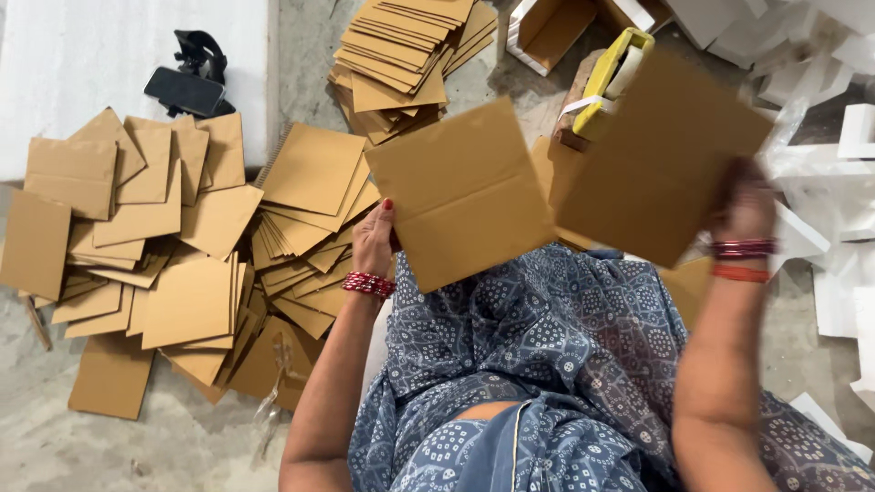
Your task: The person sits on the floor and assembles small cardboard boxes by inserting white foam inserts into the cardboard shells. They use a yellow tape dispenser to apply tape to the edges of the boxes to secure the inserts. The person repeatedly picks up flat cardboard pieces and foam inserts, folds the cardboard, inserts the foam, and tapes the seams.
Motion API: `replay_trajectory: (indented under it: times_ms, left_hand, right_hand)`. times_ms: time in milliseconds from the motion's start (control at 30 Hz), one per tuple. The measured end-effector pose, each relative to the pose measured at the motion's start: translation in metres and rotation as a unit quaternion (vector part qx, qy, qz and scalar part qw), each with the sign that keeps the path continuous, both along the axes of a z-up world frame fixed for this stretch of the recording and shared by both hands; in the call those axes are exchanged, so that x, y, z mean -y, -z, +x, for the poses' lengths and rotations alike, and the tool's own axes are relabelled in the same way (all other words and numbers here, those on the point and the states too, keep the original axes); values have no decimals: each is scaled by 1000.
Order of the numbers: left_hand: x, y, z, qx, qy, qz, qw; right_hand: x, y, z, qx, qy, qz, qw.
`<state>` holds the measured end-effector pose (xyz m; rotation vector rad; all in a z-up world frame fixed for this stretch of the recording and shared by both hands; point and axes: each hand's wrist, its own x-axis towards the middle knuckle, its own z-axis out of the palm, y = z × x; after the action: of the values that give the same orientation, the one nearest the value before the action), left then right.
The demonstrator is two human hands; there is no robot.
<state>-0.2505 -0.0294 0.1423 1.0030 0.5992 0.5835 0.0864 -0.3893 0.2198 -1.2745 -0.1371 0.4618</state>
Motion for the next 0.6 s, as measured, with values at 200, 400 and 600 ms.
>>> replay_trajectory:
  times_ms: [200,400,600]
  left_hand:
    - [7,-8,12,-51,43,111,992]
    - [14,-23,21,-69,126,154,978]
    - [40,-22,48,-54,141,62,987]
  right_hand:
    - [47,-10,33,196,92,-174,961]
    - [-21,56,-2,101,-46,-109,988]
    - [-96,48,-72,174,-21,-79,981]
